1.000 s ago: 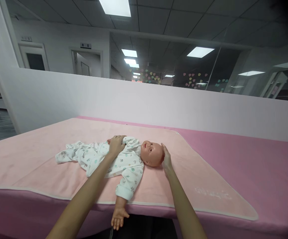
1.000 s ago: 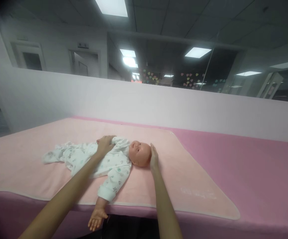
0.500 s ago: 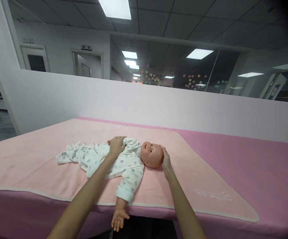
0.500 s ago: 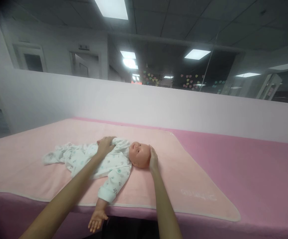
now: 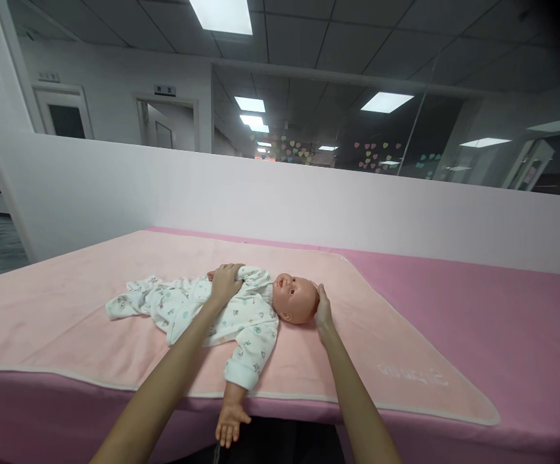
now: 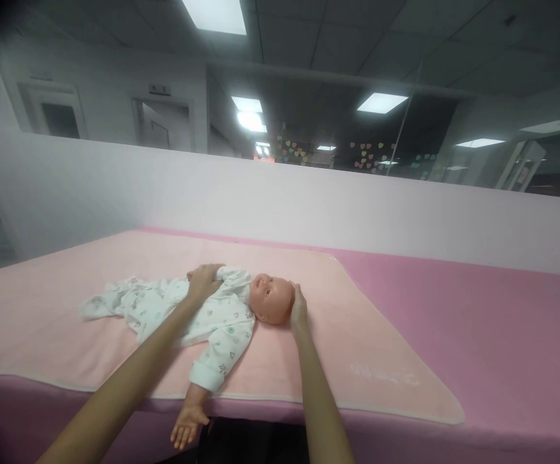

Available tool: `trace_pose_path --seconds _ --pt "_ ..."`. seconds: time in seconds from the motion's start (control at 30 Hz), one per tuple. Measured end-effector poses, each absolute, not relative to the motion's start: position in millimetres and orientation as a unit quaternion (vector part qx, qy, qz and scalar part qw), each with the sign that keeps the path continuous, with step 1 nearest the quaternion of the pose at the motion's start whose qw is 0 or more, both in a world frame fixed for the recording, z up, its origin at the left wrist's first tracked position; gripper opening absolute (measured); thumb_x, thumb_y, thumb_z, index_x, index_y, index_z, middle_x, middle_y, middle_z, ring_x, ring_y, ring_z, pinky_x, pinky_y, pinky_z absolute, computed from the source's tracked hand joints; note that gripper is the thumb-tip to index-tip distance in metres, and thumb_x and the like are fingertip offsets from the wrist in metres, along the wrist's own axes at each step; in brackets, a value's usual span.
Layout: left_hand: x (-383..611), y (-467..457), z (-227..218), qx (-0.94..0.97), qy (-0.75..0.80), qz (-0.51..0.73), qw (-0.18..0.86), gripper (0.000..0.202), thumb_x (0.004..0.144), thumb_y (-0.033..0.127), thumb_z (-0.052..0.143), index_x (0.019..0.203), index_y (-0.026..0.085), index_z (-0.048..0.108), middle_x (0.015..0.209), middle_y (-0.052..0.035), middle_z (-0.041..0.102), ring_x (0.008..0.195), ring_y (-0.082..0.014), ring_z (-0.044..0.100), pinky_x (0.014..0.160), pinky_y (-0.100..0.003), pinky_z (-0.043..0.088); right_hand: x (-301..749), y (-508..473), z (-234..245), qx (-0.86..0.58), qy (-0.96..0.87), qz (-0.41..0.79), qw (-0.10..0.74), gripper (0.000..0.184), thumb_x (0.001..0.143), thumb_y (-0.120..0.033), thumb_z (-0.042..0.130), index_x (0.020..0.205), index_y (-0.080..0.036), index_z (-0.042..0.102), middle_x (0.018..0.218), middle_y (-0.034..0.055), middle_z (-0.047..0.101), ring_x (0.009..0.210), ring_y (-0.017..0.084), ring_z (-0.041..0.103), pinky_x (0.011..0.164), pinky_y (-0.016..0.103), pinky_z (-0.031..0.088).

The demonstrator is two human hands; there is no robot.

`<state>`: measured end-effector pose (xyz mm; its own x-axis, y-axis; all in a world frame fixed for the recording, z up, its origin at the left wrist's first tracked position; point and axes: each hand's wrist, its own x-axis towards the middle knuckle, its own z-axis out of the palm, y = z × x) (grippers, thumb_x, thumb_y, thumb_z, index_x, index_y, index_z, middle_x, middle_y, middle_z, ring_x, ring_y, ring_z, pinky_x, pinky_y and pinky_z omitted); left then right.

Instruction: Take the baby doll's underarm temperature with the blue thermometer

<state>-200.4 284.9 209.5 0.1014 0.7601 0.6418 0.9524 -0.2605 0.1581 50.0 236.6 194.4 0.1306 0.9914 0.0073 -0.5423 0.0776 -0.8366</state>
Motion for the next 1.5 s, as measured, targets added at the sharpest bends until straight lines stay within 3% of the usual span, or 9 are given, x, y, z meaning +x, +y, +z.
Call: trace_pose_path --seconds 0.2,0.37,0.53,0.63,0.83,1.03,1.17,1.3,1.5 --pt "-200.2 284.0 209.9 -0.723 -0.596 -0.316 0.146 0.042 0.064 0.019 0.047 0.105 0.024 0.052 0.097 -0.0017 0.059 0.091 -0.0208 0.047 0.082 -0.031 0.035 53.2 236.8 197.4 -0.411 -0.302 0.485 0.711 0.042 0.067 -0.052 0.05 0.093 -0.021 0.059 0.1 0.0027 0.062 0.095 0.016 0.056 0.08 0.026 0.044" --pt "-198.9 281.8 211.9 -0.725 -0.596 -0.316 0.141 0.041 0.064 0.02 0.047 0.105 0.024 0.053 0.098 -0.0017 0.059 0.091 -0.0212 0.047 0.082 -0.031 0.035 50.8 240.6 190.6 -0.367 -0.349 0.546 0.667 0.048 0.069 -0.057 0.043 0.093 -0.018 0.06 0.094 0.0038 0.064 0.09 0.02 0.058 0.078 0.033 0.046" --pt "-198.2 279.8 213.9 -0.724 -0.604 -0.308 0.128 0.042 0.065 0.019 0.047 0.106 0.023 0.052 0.1 -0.0023 0.058 0.094 -0.0216 0.047 0.084 -0.032 0.034 51.7 239.7 192.1 -0.395 -0.356 0.508 0.678 0.046 0.07 -0.058 0.04 0.094 -0.023 0.059 0.093 0.0007 0.064 0.094 0.019 0.056 0.081 0.03 0.045" --pt "-198.5 280.2 213.4 -0.723 -0.603 -0.31 0.131 0.042 0.065 0.019 0.047 0.106 0.023 0.052 0.1 -0.0021 0.058 0.094 -0.0215 0.047 0.083 -0.032 0.035 53.3 238.1 193.3 -0.396 -0.362 0.488 0.688 0.046 0.07 -0.058 0.041 0.094 -0.023 0.059 0.093 0.0027 0.064 0.094 0.019 0.056 0.081 0.03 0.045" --pt "-199.3 281.8 212.2 -0.726 -0.598 -0.311 0.133 0.041 0.065 0.019 0.047 0.106 0.024 0.052 0.099 -0.0019 0.059 0.092 -0.0214 0.047 0.083 -0.032 0.034 52.9 242.9 186.9 -0.351 -0.342 0.57 0.66 0.054 0.068 -0.061 0.042 0.087 -0.015 0.061 0.089 0.0083 0.065 0.087 0.024 0.059 0.074 0.037 0.047" --pt "-200.0 281.9 211.4 -0.726 -0.595 -0.315 0.141 0.042 0.065 0.019 0.048 0.106 0.023 0.052 0.099 -0.002 0.058 0.092 -0.021 0.047 0.083 -0.031 0.034 52.7 251.2 182.8 -0.388 -0.342 0.462 0.721 0.041 0.068 -0.05 0.05 0.096 -0.021 0.057 0.1 -0.0005 0.062 0.095 0.016 0.055 0.08 0.028 0.045" --pt "-199.5 281.4 212.1 -0.725 -0.596 -0.314 0.142 0.041 0.065 0.019 0.048 0.106 0.024 0.052 0.098 -0.0017 0.059 0.092 -0.0213 0.047 0.083 -0.031 0.035 53.6 254.3 178.7 -0.381 -0.371 0.472 0.703 0.042 0.069 -0.051 0.047 0.096 -0.02 0.058 0.103 0.001 0.061 0.096 0.018 0.054 0.081 0.03 0.044" --pt "-197.8 278.8 214.0 -0.718 -0.608 -0.311 0.136 0.042 0.065 0.019 0.047 0.106 0.024 0.052 0.099 -0.0018 0.058 0.093 -0.0214 0.047 0.083 -0.031 0.034 55.2 257.4 176.0 -0.401 -0.365 0.405 0.737 0.039 0.067 -0.045 0.053 0.098 -0.022 0.057 0.115 -0.0001 0.054 0.104 0.017 0.049 0.088 0.029 0.039" --pt "-197.8 278.9 213.2 -0.717 -0.604 -0.318 0.138 0.043 0.064 0.019 0.047 0.107 0.023 0.051 0.103 -0.0019 0.057 0.095 -0.021 0.046 0.085 -0.031 0.034 54.2 254.4 177.3 -0.4 -0.37 0.426 0.723 0.045 0.067 -0.047 0.051 0.104 -0.022 0.054 0.118 0.0009 0.051 0.105 0.017 0.049 0.088 0.03 0.039"
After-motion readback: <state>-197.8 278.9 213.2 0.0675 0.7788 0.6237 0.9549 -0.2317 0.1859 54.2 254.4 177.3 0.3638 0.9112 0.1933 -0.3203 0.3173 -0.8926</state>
